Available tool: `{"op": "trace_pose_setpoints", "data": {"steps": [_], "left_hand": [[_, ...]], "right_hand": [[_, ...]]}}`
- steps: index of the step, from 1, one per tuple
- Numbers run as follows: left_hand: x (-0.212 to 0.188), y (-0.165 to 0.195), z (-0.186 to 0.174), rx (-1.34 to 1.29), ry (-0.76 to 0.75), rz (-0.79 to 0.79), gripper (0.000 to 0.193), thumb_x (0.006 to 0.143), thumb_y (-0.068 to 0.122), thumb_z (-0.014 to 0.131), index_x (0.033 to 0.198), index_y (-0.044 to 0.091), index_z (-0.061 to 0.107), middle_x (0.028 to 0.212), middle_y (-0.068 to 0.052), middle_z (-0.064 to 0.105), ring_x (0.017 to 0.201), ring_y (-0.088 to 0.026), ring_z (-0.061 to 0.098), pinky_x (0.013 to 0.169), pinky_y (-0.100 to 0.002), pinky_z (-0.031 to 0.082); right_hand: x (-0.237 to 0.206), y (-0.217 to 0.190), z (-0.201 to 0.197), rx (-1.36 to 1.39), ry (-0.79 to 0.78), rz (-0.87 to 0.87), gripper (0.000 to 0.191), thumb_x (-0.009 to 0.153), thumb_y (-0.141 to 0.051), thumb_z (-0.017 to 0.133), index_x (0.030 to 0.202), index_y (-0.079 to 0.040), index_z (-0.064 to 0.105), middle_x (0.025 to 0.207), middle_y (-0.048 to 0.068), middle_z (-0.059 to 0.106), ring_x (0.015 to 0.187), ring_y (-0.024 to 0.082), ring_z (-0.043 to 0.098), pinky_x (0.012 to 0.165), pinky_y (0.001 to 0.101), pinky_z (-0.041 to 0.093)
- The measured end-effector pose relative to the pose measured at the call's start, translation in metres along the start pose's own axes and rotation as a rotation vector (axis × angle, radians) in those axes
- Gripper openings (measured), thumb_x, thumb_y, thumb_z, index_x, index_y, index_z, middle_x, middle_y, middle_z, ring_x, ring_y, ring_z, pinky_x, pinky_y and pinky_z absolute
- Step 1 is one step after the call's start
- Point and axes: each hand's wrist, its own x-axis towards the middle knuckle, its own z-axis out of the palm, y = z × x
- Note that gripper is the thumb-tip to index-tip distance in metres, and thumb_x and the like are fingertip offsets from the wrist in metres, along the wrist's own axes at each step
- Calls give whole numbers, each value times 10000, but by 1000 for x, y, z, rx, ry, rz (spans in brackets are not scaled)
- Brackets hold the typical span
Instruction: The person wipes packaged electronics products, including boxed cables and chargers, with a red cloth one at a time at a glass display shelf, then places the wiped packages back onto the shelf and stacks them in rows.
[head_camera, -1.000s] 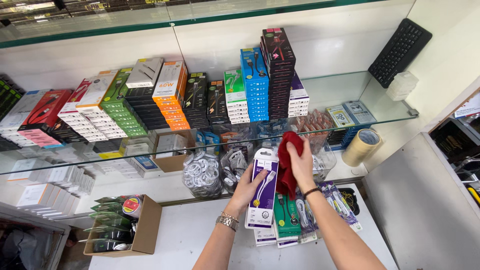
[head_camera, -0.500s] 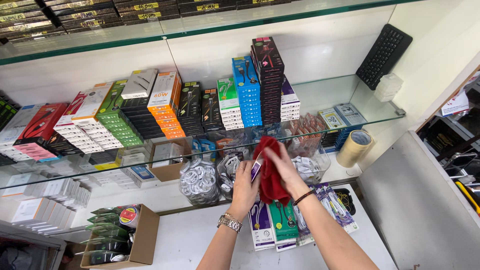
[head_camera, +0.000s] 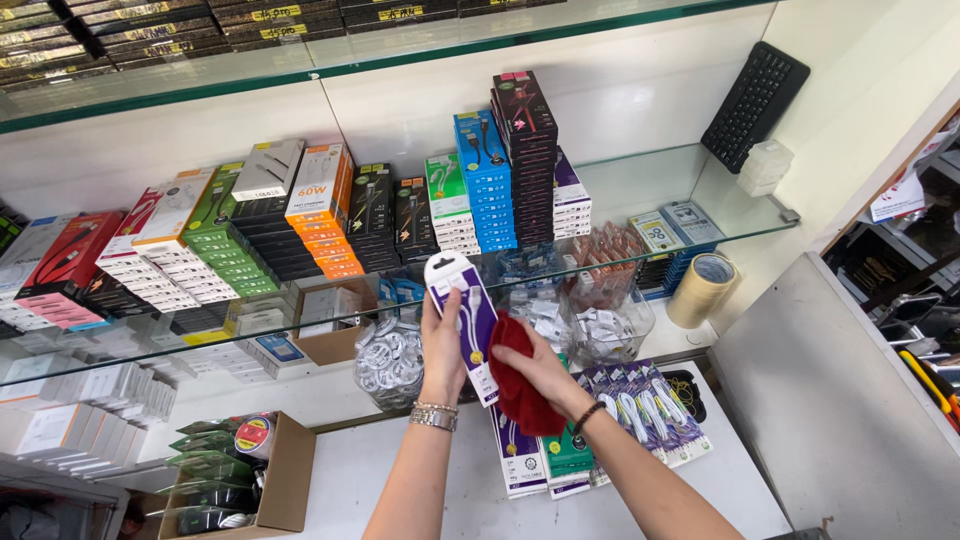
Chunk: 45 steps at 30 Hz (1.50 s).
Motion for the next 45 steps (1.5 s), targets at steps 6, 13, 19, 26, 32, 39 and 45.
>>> {"op": "trace_pose_setpoints", "data": {"steps": [6, 13, 19, 26, 32, 39, 45], "left_hand": [[10, 13, -33, -269, 273, 66, 472, 1020, 248, 544, 1467, 160, 420, 1261, -64, 657, 1064, -185, 693, 856, -364, 620], [-2, -33, 2, -214, 220, -89, 447, 1069, 361, 471, 1470, 169, 421, 1374, -95, 597, 1208, -243, 607, 1056, -468, 489], [12, -6, -28, -260, 226, -43, 459, 1030, 351, 451, 1429, 125, 443, 1307, -123, 626, 1164, -284, 635, 1016, -510, 515], [12, -46, 26, 78, 87, -68, 489, 1071, 389, 521, 1410, 37, 519, 1271, -55, 680, 1117, -119, 673, 911, -289, 564], [31, -3, 6, -155, 277, -39, 492, 1042, 404, 482, 1352, 24, 518, 1089, -94, 717, 915, -187, 733, 763, -335, 622], [32, -7, -5, -163, 269, -90, 496, 1028, 398, 509, 1365, 34, 509, 1105, -57, 715, 876, -158, 737, 710, -316, 621], [26, -50, 21, -43, 209, -203, 528, 1010, 408, 544, 1369, 23, 505, 1097, -98, 718, 854, -169, 731, 679, -314, 604]], "right_hand": [[-18, -33, -19, -189, 117, -34, 525, 883, -249, 726, 1342, -62, 552, 1189, 98, 730, 1028, 184, 717, 853, 337, 592], [-1, -44, 45, -1222, 250, -797, 506, 890, -252, 738, 1360, -138, 590, 1432, 185, 543, 1265, 415, 520, 1037, 532, 367], [-7, -27, -12, -753, 48, -588, 399, 911, -217, 688, 1295, -126, 634, 1386, 128, 609, 1289, 306, 601, 1098, 379, 455], [44, -33, -5, -128, 43, -95, 642, 851, -295, 759, 1404, -96, 502, 1233, 94, 685, 1080, 154, 652, 898, 315, 545], [5, -29, -25, -370, -53, 11, 664, 834, -348, 766, 1388, -59, 540, 1120, 123, 737, 955, 213, 706, 833, 368, 577], [-41, 26, -57, -1475, 117, -553, 763, 812, -571, 707, 1382, -89, 554, 1460, 249, 537, 1321, 469, 455, 1081, 596, 305], [-10, 22, -88, -931, 126, -278, 466, 1089, -437, 450, 1456, -178, 575, 1519, 142, 562, 1448, 311, 447, 1211, 434, 318]]}}
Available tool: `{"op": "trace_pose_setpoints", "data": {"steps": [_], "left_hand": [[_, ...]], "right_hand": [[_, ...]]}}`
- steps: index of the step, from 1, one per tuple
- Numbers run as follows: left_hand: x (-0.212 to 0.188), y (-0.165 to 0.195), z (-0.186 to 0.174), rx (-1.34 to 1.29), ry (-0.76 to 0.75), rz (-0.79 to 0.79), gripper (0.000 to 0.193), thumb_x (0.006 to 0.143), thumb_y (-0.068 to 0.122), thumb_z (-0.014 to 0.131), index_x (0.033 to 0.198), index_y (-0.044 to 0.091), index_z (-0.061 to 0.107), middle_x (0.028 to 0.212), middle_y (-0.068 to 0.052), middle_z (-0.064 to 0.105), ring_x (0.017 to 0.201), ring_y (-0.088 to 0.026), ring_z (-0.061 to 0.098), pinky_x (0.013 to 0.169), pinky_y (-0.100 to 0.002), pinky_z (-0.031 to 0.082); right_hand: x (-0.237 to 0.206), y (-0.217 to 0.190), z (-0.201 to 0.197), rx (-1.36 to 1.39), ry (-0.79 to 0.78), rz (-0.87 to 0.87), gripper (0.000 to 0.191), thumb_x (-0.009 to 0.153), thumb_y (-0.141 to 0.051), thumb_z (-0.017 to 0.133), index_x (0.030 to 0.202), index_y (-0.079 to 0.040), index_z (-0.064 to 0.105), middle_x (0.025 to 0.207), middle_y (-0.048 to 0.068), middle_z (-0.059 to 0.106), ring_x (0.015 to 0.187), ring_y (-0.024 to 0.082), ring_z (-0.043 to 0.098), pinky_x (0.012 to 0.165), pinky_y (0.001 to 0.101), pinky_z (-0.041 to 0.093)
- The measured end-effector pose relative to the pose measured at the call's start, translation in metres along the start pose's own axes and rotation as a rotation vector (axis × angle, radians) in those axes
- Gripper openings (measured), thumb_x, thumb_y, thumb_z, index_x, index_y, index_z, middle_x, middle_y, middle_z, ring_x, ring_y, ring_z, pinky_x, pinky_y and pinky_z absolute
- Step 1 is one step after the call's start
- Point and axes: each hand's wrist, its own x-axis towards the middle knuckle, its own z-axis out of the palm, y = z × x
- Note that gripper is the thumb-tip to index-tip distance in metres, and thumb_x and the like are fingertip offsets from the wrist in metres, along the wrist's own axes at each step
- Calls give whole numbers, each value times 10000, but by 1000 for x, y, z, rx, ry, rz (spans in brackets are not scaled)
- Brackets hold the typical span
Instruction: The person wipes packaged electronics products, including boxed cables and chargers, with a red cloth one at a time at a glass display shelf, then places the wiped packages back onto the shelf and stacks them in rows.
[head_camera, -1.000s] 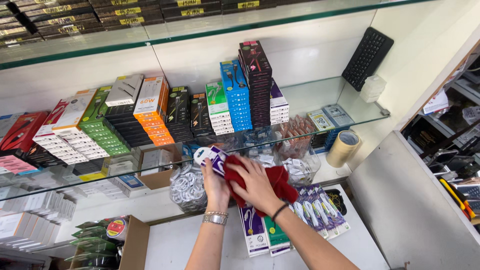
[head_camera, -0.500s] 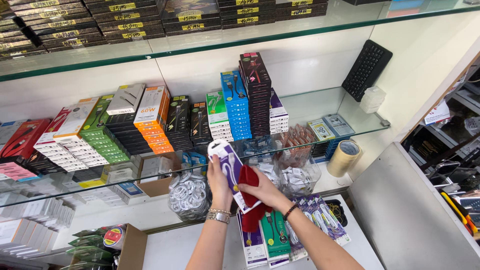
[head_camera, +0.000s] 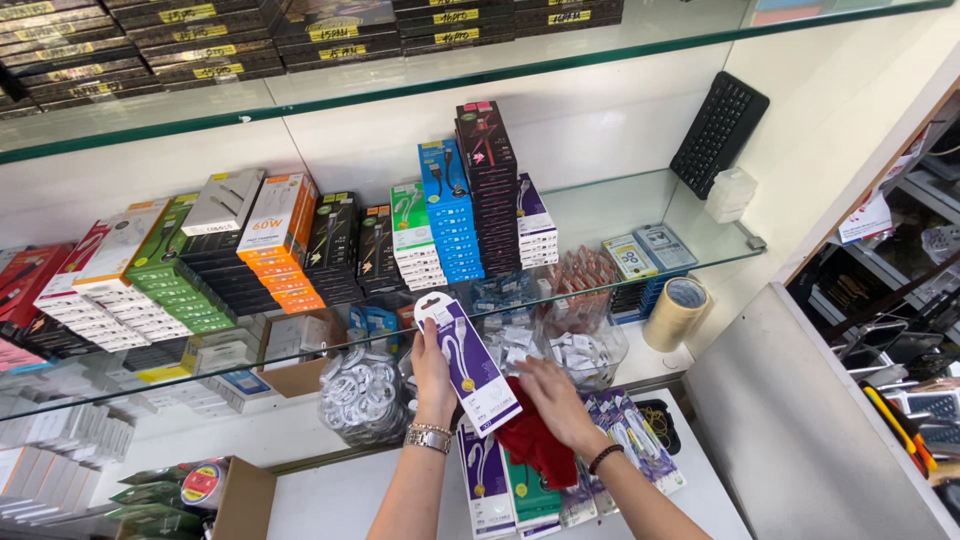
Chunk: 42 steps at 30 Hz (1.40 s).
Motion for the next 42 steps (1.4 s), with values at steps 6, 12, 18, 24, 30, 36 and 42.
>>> {"op": "trace_pose_setpoints", "data": {"steps": [6, 12, 18, 24, 30, 36, 42], "left_hand": [[0, -13, 72, 129, -185, 24, 518, 1031, 419, 518, 1365, 23, 520, 1144, -98, 711, 969, -171, 711, 800, -324, 582], [-22, 6, 109, 1025, -108, 586, 379, 1036, 276, 553, 1354, 70, 567, 1241, -116, 663, 1158, -273, 644, 1007, -411, 505], [-20, 9, 135, 1385, -127, 1112, 585, 931, 87, 603, 1487, 17, 439, 1591, -157, 372, 1482, -374, 299, 1201, -495, 286], [8, -1, 131, 1603, -206, 1187, 810, 850, 36, 583, 1583, -45, 248, 1685, -210, 134, 1565, -402, 85, 1248, -576, 100], [21, -8, 124, 1704, -203, 1174, 839, 835, 21, 588, 1598, -21, 244, 1699, -192, 124, 1575, -378, 92, 1248, -589, 90], [9, 4, 104, 1419, -266, 1193, 596, 897, 63, 618, 1472, 36, 464, 1579, -208, 381, 1468, -419, 332, 1180, -532, 303], [14, -21, 7, 1480, -112, 494, 251, 1039, 301, 558, 1142, 94, 655, 1086, -167, 751, 1028, -342, 714, 893, -448, 553]], "right_hand": [[23, -15, -72, 658, -316, 70, 735, 906, -123, 668, 1553, -141, 321, 1327, 137, 689, 1184, 172, 635, 996, 321, 507], [48, 8, -125, 828, 150, 257, 692, 905, -77, 661, 1547, -102, 404, 1242, 177, 717, 1105, 193, 665, 947, 325, 526], [165, 13, -135, 690, 177, 181, 646, 920, -157, 675, 1506, -47, 427, 1256, 182, 687, 1102, 227, 657, 900, 356, 517], [193, 21, -105, -23, 248, -255, 668, 920, -299, 703, 1490, -52, 459, 1486, 268, 477, 1385, 432, 440, 1137, 487, 374], [209, 17, -90, -342, 204, -144, 613, 954, -410, 639, 1505, -183, 495, 1619, 230, 329, 1469, 513, 280, 1144, 623, 269], [196, 5, -98, -266, 430, -317, 577, 951, -343, 674, 1442, -75, 532, 1471, 264, 456, 1335, 493, 382, 1069, 553, 376], [73, -14, -53, 186, -168, 240, 449, 954, -370, 673, 1332, -133, 625, 1087, 192, 760, 981, 343, 725, 861, 448, 577]]}}
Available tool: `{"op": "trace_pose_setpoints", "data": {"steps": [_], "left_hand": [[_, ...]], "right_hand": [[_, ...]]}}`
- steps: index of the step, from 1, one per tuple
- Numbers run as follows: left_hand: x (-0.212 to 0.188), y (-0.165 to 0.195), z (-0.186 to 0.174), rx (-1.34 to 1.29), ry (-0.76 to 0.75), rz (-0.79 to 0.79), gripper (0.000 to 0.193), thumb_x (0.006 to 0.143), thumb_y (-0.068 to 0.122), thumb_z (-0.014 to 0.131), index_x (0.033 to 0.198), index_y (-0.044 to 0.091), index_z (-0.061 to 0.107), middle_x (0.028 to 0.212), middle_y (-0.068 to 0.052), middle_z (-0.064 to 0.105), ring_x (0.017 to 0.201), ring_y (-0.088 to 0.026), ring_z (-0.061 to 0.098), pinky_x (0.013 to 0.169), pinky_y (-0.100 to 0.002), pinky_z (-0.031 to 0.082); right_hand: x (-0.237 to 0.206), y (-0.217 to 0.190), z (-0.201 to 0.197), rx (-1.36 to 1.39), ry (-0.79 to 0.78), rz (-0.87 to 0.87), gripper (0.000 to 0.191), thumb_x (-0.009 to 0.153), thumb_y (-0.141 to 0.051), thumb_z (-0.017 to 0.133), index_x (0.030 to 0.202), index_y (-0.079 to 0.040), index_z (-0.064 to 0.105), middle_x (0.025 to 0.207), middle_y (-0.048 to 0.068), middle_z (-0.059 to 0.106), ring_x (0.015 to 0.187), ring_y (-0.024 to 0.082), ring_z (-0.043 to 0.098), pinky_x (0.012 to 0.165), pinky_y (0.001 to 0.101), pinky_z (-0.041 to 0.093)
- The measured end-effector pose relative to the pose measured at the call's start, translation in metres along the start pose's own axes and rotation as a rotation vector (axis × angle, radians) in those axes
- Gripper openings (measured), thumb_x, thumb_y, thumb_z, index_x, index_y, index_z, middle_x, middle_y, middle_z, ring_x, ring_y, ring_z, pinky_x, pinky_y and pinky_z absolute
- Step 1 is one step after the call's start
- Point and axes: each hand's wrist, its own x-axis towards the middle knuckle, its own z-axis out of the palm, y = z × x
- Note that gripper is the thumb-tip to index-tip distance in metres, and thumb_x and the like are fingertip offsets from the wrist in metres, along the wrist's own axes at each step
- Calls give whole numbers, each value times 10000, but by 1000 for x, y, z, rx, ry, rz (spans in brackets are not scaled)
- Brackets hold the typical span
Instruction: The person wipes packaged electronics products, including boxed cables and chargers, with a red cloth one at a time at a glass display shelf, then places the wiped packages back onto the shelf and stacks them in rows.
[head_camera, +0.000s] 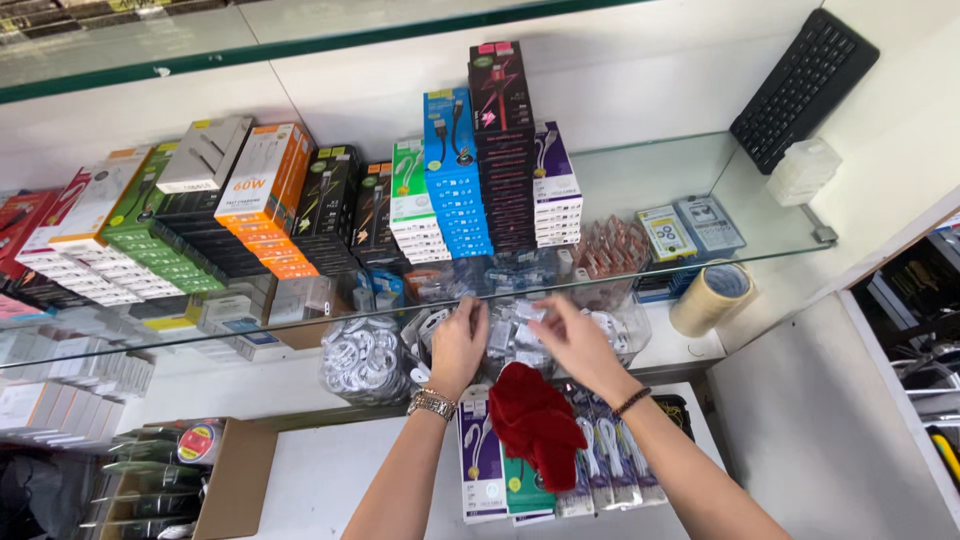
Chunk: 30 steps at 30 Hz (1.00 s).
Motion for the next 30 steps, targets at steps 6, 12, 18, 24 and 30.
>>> {"op": "trace_pose_setpoints", "data": {"steps": [6, 12, 18, 24, 30], "left_hand": [[-55, -101, 51, 263, -419, -366, 790, 834, 700, 758, 1172, -7, 664, 1112, -219, 699, 1056, -356, 679, 903, -461, 550], [-94, -136, 76, -55, -522, -572, 906, 724, 606, 838, 1286, -33, 526, 1091, -181, 785, 984, -302, 786, 871, -385, 610], [-99, -156, 70, -849, -102, -468, 593, 814, 364, 806, 1191, -6, 537, 1011, -152, 749, 894, -257, 734, 755, -367, 606], [-69, -87, 5, -1598, -348, -707, 610, 841, 420, 660, 1361, 152, 488, 1210, -134, 693, 991, -239, 736, 828, -399, 638], [-83, -19, -31, -1448, -496, -555, 718, 901, 606, 559, 1398, 88, 584, 1271, -116, 710, 1019, -194, 741, 861, -360, 590]], "right_hand": [[-70, 5, 51, -620, -430, 24, 1122, 763, -492, 909, 1635, -302, 228, 1682, 201, 77, 1428, 527, 209, 1104, 525, 376], [-68, 42, 64, -523, -218, -16, 833, 734, -324, 854, 1469, -270, 465, 1615, 141, 270, 1373, 438, 428, 1086, 461, 471], [-74, 27, 50, -108, 96, -58, 692, 773, -286, 806, 1390, -161, 518, 1480, 137, 492, 1310, 364, 576, 1077, 416, 498], [-121, -39, 124, -307, 201, -465, 718, 800, -385, 799, 1434, -189, 527, 1572, 224, 284, 1354, 491, 388, 968, 545, 466], [-77, -35, 113, -455, 487, -514, 470, 874, -289, 721, 1315, -165, 616, 1517, 195, 421, 1325, 437, 464, 1045, 503, 460]]}}
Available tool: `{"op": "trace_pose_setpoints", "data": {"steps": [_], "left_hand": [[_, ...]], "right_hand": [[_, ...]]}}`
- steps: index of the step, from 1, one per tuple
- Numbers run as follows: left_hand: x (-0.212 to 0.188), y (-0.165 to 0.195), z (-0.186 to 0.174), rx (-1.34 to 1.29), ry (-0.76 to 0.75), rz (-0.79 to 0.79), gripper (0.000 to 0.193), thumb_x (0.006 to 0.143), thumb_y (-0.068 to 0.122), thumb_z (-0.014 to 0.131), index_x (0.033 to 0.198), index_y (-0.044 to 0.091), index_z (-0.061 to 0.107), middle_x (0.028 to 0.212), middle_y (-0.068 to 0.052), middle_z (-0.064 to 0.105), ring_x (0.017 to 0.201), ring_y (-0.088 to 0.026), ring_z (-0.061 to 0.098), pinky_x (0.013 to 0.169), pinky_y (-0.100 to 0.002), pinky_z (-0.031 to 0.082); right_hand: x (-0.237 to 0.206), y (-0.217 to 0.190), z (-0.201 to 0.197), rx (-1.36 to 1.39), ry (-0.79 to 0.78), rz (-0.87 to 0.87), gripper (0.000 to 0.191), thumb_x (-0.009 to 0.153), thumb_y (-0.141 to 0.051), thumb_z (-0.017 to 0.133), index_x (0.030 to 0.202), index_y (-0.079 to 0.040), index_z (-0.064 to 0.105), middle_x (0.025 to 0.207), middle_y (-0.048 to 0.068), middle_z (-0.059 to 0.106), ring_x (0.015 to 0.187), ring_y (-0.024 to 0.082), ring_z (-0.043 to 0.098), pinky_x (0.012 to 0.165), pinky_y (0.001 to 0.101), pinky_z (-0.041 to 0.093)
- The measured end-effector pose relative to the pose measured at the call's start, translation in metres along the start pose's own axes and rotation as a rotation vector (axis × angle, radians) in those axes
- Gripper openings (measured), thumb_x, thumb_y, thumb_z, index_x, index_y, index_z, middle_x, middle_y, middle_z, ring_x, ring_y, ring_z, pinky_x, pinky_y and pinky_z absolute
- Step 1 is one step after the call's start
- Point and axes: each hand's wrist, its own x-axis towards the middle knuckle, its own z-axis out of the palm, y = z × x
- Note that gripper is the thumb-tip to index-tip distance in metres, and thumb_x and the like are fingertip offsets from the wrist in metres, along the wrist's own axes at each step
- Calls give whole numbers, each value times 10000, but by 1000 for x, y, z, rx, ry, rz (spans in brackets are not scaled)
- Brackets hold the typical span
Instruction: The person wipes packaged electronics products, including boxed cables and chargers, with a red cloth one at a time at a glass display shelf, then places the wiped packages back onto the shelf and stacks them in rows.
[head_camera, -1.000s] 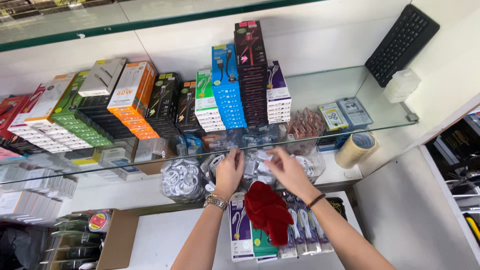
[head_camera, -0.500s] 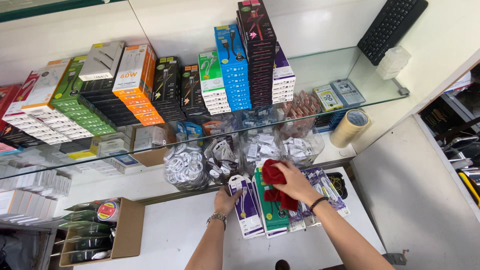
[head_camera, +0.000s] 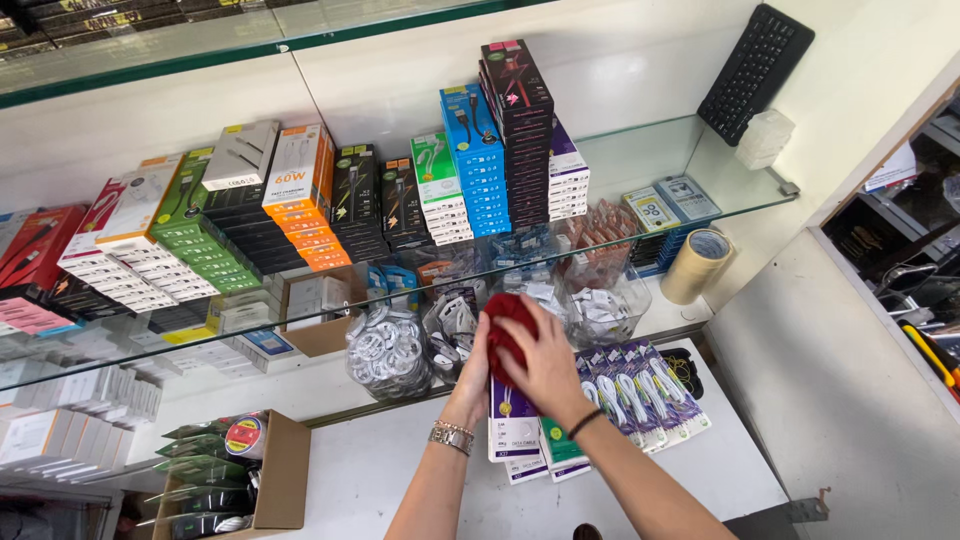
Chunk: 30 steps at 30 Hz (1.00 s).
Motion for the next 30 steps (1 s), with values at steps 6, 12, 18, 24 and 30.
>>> {"op": "trace_pose_setpoints", "data": {"steps": [6, 12, 18, 24, 30], "left_hand": [[-2, 0, -1, 646, 80, 501, 550, 954, 328, 714, 1339, -44, 587, 1232, -233, 710, 1068, -319, 700, 915, -397, 552], [-19, 6, 18, 1180, 179, 993, 420, 893, 88, 700, 1273, -50, 587, 1212, -253, 664, 1069, -418, 658, 890, -417, 532], [-39, 33, 41, 943, 80, 746, 347, 944, 187, 695, 1214, -9, 598, 1147, -183, 685, 1056, -321, 684, 910, -399, 526], [-30, 36, 37, 943, 44, 911, 425, 941, 194, 690, 1312, -1, 621, 1435, -162, 464, 1328, -283, 510, 1091, -369, 450], [4, 38, 40, 742, 135, 883, 448, 994, 222, 692, 1355, -28, 603, 1657, -177, 225, 1492, -272, 320, 1161, -375, 344]], "right_hand": [[44, 43, -29, 823, 38, 698, 361, 1030, -304, 659, 1268, -35, 640, 1181, 274, 738, 1032, 337, 679, 893, 434, 533], [45, 13, -23, 995, -119, 588, 603, 892, -229, 721, 1425, -120, 459, 1320, 74, 640, 1176, 151, 622, 976, 311, 499], [45, 23, -33, 1406, 21, 813, 604, 897, -245, 695, 1441, -114, 467, 1254, 93, 660, 1071, 192, 653, 864, 374, 528], [53, 31, -34, 1158, -151, 699, 525, 901, -228, 741, 1373, -69, 572, 1207, 88, 712, 1029, 165, 679, 838, 319, 552], [50, 49, -11, 1611, -267, 975, 552, 898, -425, 639, 1297, -43, 640, 1111, 71, 759, 909, 158, 719, 772, 292, 586]]}}
